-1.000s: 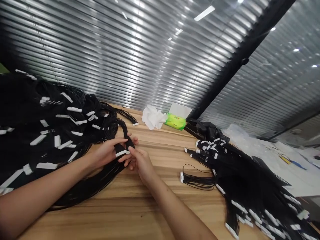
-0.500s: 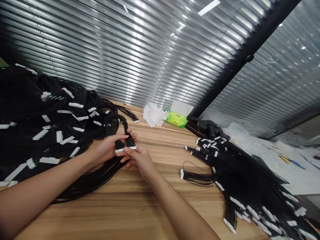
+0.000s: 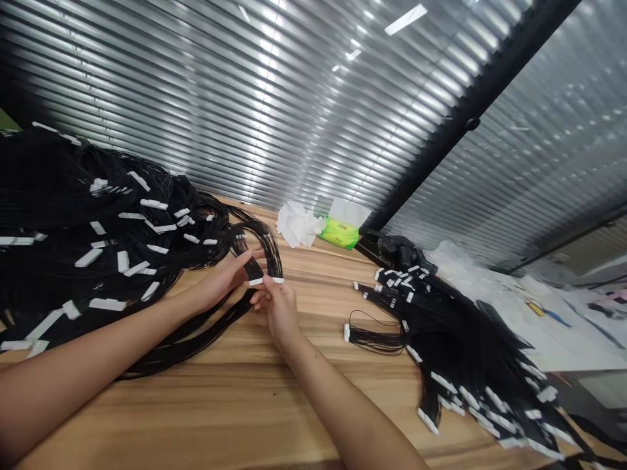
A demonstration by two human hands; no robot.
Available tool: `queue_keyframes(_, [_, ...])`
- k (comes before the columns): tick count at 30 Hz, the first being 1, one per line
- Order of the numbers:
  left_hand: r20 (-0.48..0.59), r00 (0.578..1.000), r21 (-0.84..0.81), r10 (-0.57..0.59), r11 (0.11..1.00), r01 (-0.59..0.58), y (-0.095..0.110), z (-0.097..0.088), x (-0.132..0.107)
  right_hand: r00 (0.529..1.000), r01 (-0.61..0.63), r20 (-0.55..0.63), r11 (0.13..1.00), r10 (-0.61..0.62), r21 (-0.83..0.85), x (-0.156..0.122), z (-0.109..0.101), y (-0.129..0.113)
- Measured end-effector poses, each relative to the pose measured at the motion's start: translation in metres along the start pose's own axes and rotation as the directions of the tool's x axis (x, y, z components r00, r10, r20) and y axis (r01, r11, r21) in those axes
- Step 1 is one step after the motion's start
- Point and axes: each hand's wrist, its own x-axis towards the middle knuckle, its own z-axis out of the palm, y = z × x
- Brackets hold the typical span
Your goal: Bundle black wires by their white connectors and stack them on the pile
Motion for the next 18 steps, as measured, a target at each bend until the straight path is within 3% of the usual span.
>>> queue_keyframes(3, [-0.131,0.983,0.181,0.126,0.978,-0.101,0.002,-0.003,0.004,0.992,0.093,-0.081,0.994,-0.097,-0.054,-0.001,-0.007,0.002])
queue_keyframes(7, [-0.033,0.983,0.359,0.182,0.920,-0.158,0.002,-0.004,0.003,0.969,0.173,-0.153,0.976,-0.193,-0.131,0.003,-0.015,0.001])
queue_keyframes(11, [0.049,0.981,0.444,0.189,0.876,-0.190,-0.001,-0.002,0.001,0.977,0.144,-0.137,0.977,-0.166,-0.154,0.005,-0.020,-0.002])
queue_keyframes(18, [0.003,0.993,0.475,0.118,0.873,-0.105,0.000,0.001,-0.001,0.974,0.114,-0.177,0.979,-0.145,-0.171,0.000,-0.021,-0.004])
